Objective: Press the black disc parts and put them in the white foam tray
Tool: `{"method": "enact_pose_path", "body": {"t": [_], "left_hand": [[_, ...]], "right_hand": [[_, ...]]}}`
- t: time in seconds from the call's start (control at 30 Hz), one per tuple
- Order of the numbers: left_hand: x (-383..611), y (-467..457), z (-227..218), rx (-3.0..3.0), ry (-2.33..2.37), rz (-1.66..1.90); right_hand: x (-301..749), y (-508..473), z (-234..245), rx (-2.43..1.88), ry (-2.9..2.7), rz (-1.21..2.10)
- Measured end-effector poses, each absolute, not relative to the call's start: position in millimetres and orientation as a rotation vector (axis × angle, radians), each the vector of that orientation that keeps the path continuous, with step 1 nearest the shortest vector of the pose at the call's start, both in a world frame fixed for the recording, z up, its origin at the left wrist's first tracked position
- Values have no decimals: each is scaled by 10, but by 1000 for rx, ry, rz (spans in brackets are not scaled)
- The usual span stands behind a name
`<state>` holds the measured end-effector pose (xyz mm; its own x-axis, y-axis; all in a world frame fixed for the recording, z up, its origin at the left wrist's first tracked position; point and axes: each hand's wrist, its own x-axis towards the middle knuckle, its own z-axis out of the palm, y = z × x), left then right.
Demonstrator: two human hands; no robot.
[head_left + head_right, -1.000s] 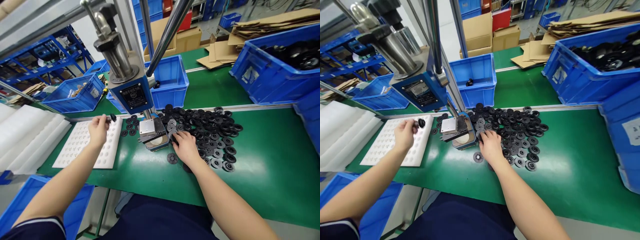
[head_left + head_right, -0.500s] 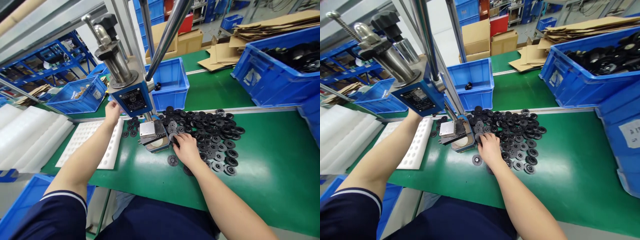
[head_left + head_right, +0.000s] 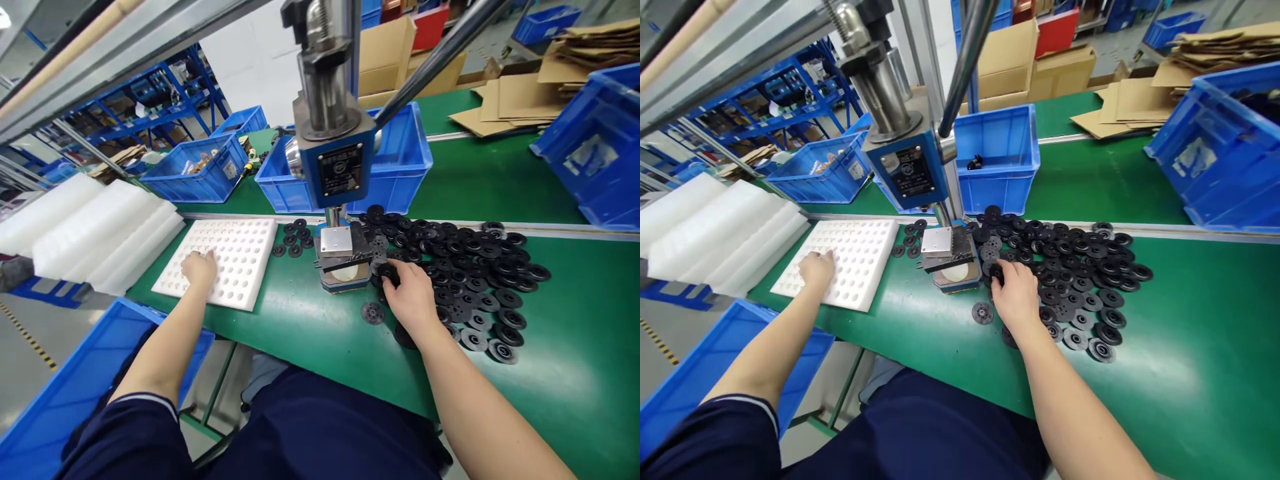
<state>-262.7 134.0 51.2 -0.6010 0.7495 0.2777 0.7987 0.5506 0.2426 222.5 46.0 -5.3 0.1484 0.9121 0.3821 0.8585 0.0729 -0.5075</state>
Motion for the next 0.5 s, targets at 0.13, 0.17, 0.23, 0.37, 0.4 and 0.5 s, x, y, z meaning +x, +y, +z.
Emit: {"method": "enact_pose_path", "body": {"t": [0.13,0.17,0.23,0.37,0.4,0.5], "left_hand": [[-2658,1368,395,-1279,-2615,-573],[-2673,1381,378,-1297,-2591,-585],[-2712,1397,354,-1368,-2548,-600],[-2779,1414,328,-1485,-2529,-645],[-2787,1419,325,-1490,-2532,-670],[-2786,1434,324,-1466,-2569,-802]], "right_hand": [[2265,473,-121,-1741,-1673,120],[2271,472,-128,-1725,-1678,115],[2277,468,-129,-1668,-1690,92],[2271,453,-98,-1565,-1663,56],[2269,450,-88,-1555,-1649,60],[2258,441,-58,-1543,-1624,96]]}}
